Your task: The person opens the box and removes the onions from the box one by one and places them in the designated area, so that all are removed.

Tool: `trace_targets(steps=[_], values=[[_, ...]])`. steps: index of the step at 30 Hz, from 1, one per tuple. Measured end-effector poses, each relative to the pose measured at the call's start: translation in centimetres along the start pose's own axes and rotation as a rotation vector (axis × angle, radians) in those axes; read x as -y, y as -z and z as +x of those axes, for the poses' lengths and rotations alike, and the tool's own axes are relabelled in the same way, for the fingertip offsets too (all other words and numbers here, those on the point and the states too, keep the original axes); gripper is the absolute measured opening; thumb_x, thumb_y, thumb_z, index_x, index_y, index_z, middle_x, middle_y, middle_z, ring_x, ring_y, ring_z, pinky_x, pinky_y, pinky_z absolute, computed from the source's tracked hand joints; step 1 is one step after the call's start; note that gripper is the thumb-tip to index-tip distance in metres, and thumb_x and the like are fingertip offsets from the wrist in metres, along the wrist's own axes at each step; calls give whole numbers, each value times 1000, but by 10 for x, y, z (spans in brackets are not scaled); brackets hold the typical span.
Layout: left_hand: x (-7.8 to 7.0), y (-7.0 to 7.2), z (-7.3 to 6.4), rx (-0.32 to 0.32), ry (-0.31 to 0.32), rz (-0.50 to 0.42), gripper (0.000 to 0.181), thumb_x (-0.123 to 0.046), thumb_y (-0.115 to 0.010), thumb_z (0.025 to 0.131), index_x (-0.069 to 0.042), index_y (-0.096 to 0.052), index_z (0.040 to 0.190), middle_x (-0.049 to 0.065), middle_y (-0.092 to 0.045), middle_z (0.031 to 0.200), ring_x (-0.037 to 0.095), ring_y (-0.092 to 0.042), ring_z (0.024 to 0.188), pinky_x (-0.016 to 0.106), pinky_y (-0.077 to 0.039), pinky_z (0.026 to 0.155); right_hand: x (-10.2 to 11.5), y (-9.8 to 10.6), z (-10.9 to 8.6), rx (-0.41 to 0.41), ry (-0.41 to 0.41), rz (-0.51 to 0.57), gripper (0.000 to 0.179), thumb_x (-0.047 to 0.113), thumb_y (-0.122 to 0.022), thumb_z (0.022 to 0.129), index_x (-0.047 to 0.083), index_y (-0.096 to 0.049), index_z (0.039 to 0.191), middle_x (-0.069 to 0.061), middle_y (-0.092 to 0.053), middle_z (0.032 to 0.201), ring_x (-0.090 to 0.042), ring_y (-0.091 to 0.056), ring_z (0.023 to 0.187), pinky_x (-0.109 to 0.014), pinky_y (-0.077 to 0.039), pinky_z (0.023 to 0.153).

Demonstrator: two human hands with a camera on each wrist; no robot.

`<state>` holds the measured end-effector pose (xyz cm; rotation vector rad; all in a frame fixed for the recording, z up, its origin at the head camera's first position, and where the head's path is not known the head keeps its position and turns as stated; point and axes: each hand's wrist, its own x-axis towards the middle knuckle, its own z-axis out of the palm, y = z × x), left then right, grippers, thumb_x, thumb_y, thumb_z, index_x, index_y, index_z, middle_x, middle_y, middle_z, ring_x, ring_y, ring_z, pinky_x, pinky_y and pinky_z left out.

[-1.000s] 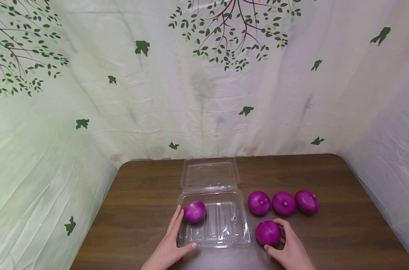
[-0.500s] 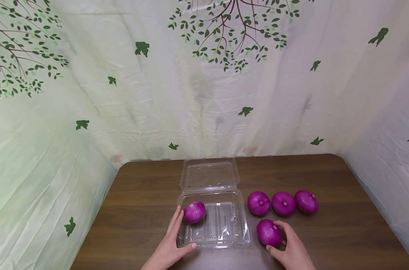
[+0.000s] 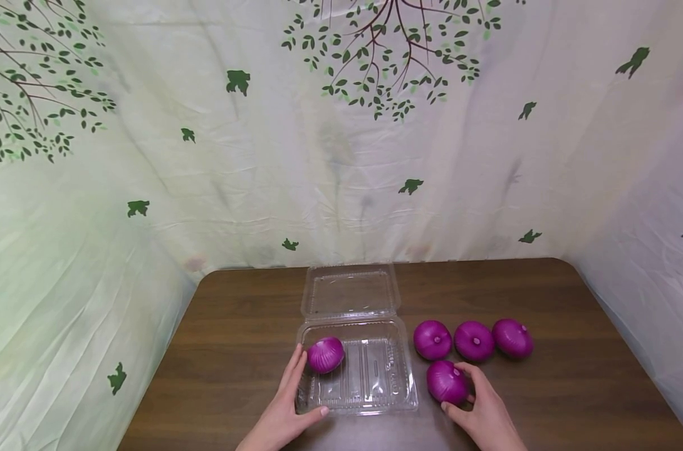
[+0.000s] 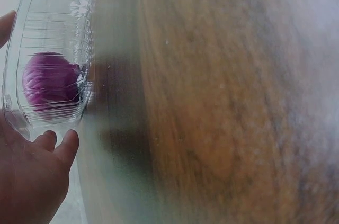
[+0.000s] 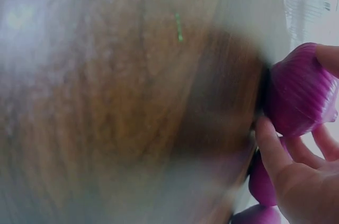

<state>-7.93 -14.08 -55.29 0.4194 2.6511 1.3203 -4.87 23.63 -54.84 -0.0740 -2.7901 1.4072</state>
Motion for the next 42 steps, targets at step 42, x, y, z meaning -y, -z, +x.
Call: trace_targets(steps=[42], values=[[1,4,0,1,-15,22,109,-49,-76,80,-15,-11,159,-4,5,165,38,-18,144,65,-33,102,79,-69,22,-127,477,51,64,-1,-77,80,21,-55,136,-2,-53,139,-24,-47,129,-9,-22,106]])
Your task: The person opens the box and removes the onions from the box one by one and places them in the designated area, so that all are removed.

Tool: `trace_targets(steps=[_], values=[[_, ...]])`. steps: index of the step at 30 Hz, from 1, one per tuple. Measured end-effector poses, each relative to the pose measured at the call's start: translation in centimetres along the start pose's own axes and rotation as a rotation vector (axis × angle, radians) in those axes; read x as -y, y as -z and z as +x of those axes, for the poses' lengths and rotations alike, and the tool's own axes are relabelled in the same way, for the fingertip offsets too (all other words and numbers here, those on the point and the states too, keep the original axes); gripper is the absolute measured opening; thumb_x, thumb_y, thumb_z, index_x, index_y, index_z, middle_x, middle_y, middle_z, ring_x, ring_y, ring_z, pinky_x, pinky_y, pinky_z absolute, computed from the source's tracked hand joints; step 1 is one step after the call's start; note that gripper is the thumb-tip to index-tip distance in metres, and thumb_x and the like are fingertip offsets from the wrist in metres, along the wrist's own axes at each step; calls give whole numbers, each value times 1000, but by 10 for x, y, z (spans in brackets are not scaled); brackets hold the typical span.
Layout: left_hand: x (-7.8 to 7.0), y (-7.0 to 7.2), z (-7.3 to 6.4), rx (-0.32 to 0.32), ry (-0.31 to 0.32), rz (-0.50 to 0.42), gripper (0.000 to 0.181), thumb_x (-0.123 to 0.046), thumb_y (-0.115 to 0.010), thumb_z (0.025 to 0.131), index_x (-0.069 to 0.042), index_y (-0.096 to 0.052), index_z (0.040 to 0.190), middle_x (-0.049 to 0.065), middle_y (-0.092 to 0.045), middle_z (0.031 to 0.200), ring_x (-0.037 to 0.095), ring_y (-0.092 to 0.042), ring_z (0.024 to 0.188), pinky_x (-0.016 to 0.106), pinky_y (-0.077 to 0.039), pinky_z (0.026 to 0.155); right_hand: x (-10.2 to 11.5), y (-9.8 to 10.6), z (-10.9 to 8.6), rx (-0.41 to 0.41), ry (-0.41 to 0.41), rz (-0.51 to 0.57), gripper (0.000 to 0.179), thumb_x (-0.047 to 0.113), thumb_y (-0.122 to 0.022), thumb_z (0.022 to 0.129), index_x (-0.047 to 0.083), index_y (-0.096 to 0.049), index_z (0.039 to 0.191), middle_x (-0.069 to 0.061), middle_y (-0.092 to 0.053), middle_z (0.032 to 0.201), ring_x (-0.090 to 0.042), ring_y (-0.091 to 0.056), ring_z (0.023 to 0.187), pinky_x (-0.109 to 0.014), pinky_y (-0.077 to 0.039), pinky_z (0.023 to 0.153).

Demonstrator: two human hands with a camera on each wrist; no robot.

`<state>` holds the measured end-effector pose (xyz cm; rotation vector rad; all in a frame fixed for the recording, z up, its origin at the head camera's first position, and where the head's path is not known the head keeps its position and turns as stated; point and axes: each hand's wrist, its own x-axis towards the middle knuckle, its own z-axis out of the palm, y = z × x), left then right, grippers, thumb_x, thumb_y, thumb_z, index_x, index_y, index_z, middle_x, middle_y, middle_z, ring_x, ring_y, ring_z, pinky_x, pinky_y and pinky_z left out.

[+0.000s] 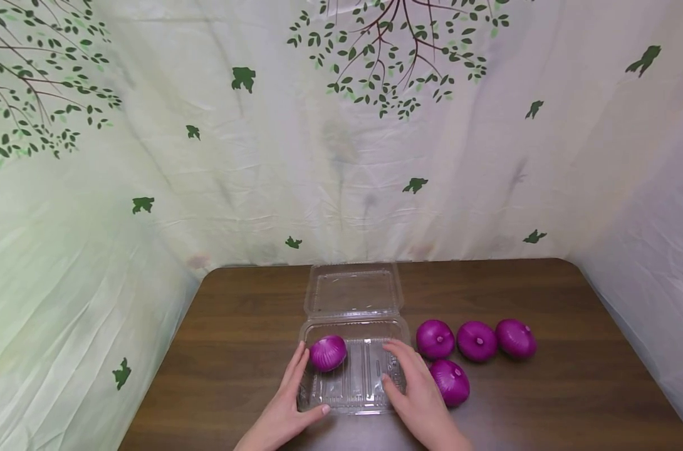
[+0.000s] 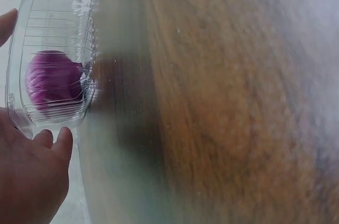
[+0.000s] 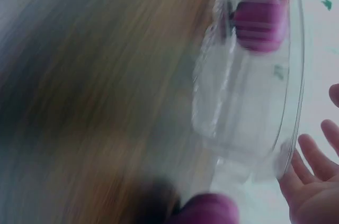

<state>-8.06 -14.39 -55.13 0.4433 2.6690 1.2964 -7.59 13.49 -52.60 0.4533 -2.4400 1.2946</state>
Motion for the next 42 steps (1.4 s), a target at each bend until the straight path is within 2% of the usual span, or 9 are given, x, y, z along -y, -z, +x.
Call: trace_targets(steps=[4,7,10,15,17,23,31,38,42], values=[[-1,0,1,-4,-3,-4,109,-49,-77,79,-14,-12,159,-3,4,165,37,-19,144,64,-33,103,3,-12,6,25,-20,20,61,1,-76,81,21,-56,135,0,-53,140,-22,-48,130,-15,-27,108],[-2,0,1,-6,-2,-7,108,-48,-77,79,-14,-12,159,-2,4,165,36,-19,144,63,-33,103,4,-21,11,56,-48,38,57,5,-76,83,19,-56,135,-1,-53,140,-21,-47,131,-26,-38,106],[-2,0,2,-4,-1,-10,108,-47,-77,79,-13,-13,159,-2,3,165,36,-19,144,62,-33,104,5,-31,16,84,-81,65,55,7,-76,84,15,-57,135,-2,-54,140,-22,-47,131,-40,-45,102],[-2,0,2,0,-6,-17,107,-46,-77,80,-12,-13,159,-1,3,165,36,-19,144,63,-33,104,7,-46,26,147,-132,109,57,9,-77,83,13,-56,136,-6,-52,142,-24,-45,132,-52,-37,106],[-2,0,1,-1,-7,-21,106,-46,-77,81,-12,-13,159,-1,3,165,35,-19,144,63,-33,104,7,-52,29,180,-142,111,57,12,-76,84,12,-55,137,-7,-52,142,-25,-44,132,-53,-35,107],[-1,-1,0,-7,-16,-29,103,-46,-74,83,-13,-12,159,-2,2,165,31,-18,145,61,-32,106,7,-68,40,256,-154,122,58,20,-76,85,11,-53,138,-7,-53,139,-27,-48,128,-53,-39,105],[0,-3,0,5,2,-20,102,-47,-73,85,-12,-12,159,-3,4,165,35,-19,144,62,-34,104,7,-82,50,336,-220,97,69,37,-77,84,8,-49,140,-12,-51,140,-33,-51,125,-54,-44,99],[-2,-1,1,24,26,-36,103,-48,-73,84,-11,-12,159,-4,5,165,33,-17,145,61,-32,106,7,-91,52,378,-266,96,76,39,-79,80,7,-48,141,-15,-56,133,-31,-58,114,-49,-50,90],[-2,-1,1,19,17,-34,103,-47,-74,84,-11,-13,159,-2,4,165,33,-17,145,61,-32,106,8,-91,53,390,-289,113,79,37,-81,77,5,-47,140,-17,-58,130,-32,-60,109,-49,-52,87]])
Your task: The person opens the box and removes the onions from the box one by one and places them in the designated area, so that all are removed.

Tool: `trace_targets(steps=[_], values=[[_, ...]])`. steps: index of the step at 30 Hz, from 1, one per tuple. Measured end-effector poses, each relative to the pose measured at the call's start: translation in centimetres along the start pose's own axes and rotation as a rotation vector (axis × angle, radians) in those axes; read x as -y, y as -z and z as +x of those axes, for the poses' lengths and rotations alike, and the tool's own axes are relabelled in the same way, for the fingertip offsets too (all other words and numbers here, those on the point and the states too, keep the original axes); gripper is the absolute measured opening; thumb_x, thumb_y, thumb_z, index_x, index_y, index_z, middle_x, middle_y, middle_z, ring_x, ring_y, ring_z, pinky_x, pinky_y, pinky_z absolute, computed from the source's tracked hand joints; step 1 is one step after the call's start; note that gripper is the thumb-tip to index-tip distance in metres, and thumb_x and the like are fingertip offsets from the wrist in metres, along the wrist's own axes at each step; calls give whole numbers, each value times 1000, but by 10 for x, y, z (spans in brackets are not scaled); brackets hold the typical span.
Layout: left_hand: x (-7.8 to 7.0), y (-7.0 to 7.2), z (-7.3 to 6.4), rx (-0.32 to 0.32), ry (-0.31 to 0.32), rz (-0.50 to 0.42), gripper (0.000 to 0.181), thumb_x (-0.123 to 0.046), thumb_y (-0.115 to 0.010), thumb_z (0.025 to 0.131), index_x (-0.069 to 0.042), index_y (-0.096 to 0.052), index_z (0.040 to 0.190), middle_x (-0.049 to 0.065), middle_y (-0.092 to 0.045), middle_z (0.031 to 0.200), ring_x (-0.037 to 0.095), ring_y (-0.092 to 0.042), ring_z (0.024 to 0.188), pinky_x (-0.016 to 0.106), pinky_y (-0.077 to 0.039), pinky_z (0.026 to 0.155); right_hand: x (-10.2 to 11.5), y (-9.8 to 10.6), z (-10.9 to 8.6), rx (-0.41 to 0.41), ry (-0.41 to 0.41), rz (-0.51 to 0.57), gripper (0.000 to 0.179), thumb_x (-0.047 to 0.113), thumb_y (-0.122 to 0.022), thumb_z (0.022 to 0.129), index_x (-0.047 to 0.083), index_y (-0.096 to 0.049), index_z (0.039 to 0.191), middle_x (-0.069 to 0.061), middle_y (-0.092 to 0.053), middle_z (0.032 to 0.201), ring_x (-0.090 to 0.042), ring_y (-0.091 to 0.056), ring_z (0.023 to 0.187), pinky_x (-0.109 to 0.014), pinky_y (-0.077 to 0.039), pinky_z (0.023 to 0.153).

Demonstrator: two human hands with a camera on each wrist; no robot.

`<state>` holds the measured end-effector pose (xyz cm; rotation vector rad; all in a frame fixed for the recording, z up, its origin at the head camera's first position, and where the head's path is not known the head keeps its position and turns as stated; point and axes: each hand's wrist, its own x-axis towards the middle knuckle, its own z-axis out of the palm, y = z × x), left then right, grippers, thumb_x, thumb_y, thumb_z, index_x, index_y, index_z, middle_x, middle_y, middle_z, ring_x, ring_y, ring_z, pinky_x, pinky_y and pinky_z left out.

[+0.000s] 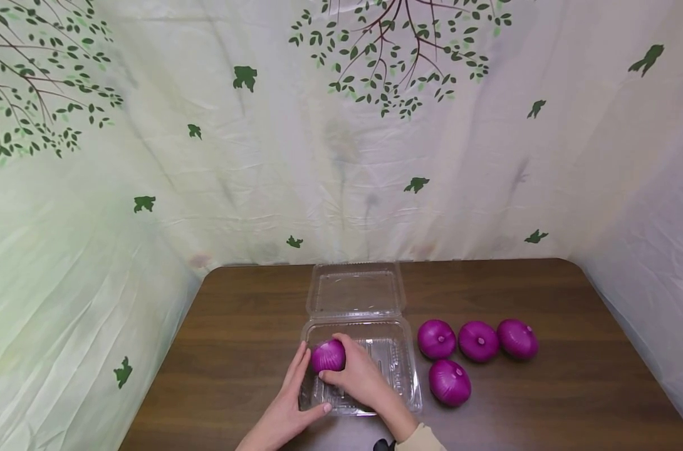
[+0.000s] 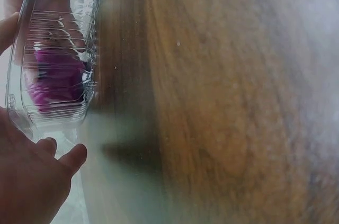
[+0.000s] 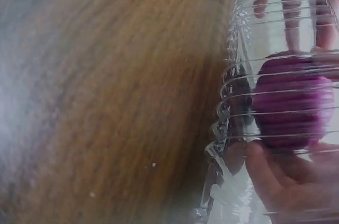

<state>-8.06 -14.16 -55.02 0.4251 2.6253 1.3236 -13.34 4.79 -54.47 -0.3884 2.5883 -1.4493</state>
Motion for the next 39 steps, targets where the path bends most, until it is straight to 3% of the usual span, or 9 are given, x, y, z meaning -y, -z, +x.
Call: trace_targets(steps=[9,19,26,31,39], values=[[1,-1,0,-20,-26,7,104,-46,-75,83,-8,-14,158,0,2,165,34,-19,144,61,-33,105,-3,4,-1,4,-4,95,83,31,-84,75,2,-43,141,-20,-59,124,-33,-62,104,-48,-53,85],[1,0,-2,-23,-24,-15,106,-46,-77,81,-9,-13,158,-1,2,165,32,-15,145,60,-31,106,0,15,-12,-110,30,154,78,16,-83,77,12,-42,143,-18,-55,132,-37,-57,115,-55,-49,92],[1,-1,-1,-19,-22,-24,107,-45,-77,81,-10,-13,159,-2,3,165,32,-14,145,60,-28,107,-2,23,-24,-88,44,203,76,13,-84,76,16,-45,141,-15,-54,131,-30,-59,111,-42,-53,88],[2,-2,-2,-29,-30,-18,107,-45,-78,80,-9,-14,158,-2,2,165,32,-15,145,60,-29,107,-1,28,-32,-96,53,173,77,16,-84,75,18,-46,141,-9,-53,133,-24,-59,110,-36,-53,88],[4,-3,-1,-29,-27,-16,107,-46,-77,80,-9,-14,158,-3,3,165,33,-16,145,61,-30,106,4,35,-42,-175,36,155,81,14,-88,69,25,-50,140,3,-54,133,-17,-58,110,-33,-52,88]])
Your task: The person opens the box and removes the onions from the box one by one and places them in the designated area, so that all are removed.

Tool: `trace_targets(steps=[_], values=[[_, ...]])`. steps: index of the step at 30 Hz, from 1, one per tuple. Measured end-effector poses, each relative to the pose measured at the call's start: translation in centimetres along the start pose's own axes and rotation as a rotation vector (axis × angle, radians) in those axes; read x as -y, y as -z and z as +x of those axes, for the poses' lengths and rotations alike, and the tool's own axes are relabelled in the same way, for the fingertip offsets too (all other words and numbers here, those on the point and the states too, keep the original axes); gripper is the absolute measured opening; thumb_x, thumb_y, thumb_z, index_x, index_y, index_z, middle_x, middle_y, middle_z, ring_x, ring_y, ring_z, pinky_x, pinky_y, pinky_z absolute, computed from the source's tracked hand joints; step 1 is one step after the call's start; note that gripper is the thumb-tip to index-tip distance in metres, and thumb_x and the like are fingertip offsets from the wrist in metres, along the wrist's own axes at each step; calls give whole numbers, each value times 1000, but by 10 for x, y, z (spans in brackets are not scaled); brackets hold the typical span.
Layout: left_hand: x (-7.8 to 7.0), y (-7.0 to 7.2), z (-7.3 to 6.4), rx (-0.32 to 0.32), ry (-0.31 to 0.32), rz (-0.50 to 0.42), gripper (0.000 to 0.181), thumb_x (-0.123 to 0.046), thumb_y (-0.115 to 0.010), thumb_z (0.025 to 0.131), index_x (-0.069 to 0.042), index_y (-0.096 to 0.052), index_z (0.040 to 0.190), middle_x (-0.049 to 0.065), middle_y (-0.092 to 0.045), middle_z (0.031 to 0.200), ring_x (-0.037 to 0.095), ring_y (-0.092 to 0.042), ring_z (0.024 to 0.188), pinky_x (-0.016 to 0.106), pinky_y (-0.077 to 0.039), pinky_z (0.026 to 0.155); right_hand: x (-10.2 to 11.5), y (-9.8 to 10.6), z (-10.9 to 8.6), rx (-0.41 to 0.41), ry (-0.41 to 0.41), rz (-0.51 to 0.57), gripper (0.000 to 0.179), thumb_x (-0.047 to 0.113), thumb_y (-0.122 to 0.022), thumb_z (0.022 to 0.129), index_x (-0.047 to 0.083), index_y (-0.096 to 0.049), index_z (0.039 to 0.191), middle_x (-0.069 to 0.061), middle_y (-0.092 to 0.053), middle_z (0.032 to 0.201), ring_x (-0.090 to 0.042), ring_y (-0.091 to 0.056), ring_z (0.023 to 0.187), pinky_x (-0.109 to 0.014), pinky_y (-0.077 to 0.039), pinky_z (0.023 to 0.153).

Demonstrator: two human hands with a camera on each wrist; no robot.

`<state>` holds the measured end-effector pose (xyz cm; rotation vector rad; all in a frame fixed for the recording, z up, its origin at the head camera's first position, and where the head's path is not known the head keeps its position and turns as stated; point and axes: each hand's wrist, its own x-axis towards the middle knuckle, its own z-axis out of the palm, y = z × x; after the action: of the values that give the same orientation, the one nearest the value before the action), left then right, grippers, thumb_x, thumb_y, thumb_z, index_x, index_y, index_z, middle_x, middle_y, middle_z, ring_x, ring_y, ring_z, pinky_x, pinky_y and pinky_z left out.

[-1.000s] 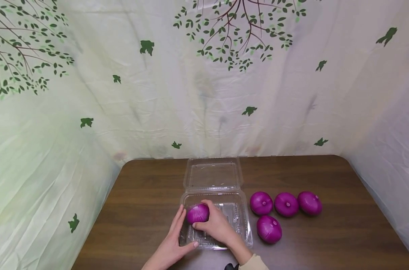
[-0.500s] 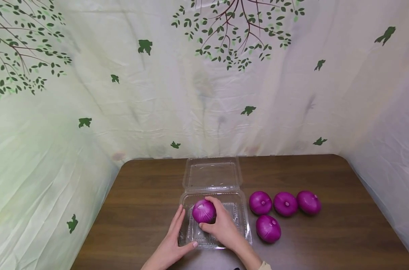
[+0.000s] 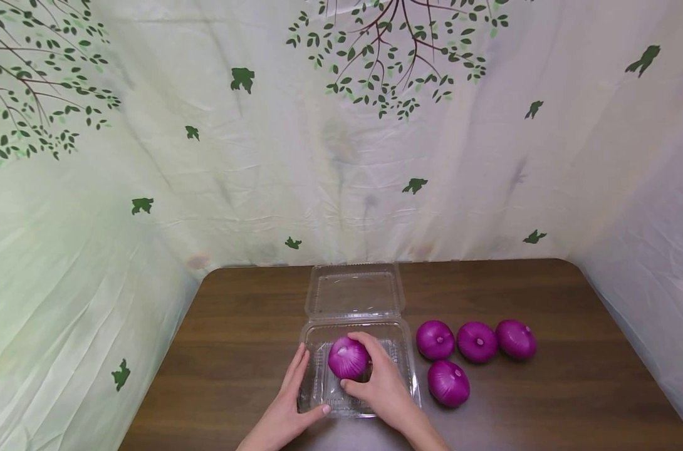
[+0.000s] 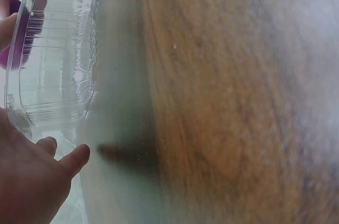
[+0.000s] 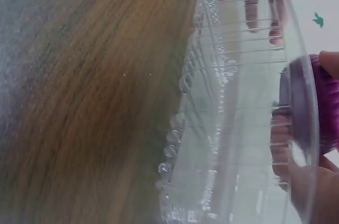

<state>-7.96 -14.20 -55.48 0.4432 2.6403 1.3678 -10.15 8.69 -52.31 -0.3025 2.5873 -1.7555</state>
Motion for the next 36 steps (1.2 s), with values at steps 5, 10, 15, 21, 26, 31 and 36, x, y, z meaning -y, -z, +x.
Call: trace_targets(steps=[5,10,15,21,26,31,36], values=[[0,0,1,4,5,-4,107,-46,-77,81,-9,-13,158,-3,3,165,34,-16,145,63,-29,106,1,4,-6,-43,-10,3,83,11,-89,67,31,-51,138,11,-55,130,-14,-58,110,-35,-51,89],[-1,1,1,7,3,-5,107,-46,-77,81,-9,-13,158,-2,3,165,35,-15,144,63,-29,106,-1,9,-14,-42,-35,-9,85,11,-90,66,28,-50,139,11,-54,130,-14,-58,109,-33,-52,86],[-1,1,1,6,11,-9,108,-46,-77,80,-11,-12,159,-3,3,165,36,-16,144,63,-29,105,-2,15,-21,-40,-116,4,88,15,-90,66,37,-46,139,0,-56,129,-20,-61,105,-38,-52,84],[0,1,1,5,18,-11,108,-46,-77,80,-12,-11,159,-4,4,165,37,-15,145,64,-28,105,-2,21,-27,-71,-161,6,85,15,-91,65,37,-47,134,-7,-60,120,-20,-61,93,-40,-51,80],[-1,1,0,9,21,-8,109,-47,-76,81,-13,-10,159,-4,5,165,38,-15,144,67,-28,103,-1,26,-32,-100,-152,6,84,15,-92,63,33,-50,134,-6,-62,115,-16,-61,88,-39,-51,79],[-1,1,-1,20,20,-9,109,-47,-76,81,-12,-9,159,-3,6,165,39,-14,144,68,-28,103,-3,31,-37,-114,-135,16,84,15,-93,62,30,-51,134,-5,-61,117,-15,-61,92,-38,-52,82],[-1,2,0,18,8,-7,109,-48,-76,81,-12,-9,159,-2,5,165,38,-14,145,67,-29,103,-6,36,-41,-139,-81,0,83,14,-92,64,30,-52,135,3,-59,120,-18,-58,93,-37,-51,80]])
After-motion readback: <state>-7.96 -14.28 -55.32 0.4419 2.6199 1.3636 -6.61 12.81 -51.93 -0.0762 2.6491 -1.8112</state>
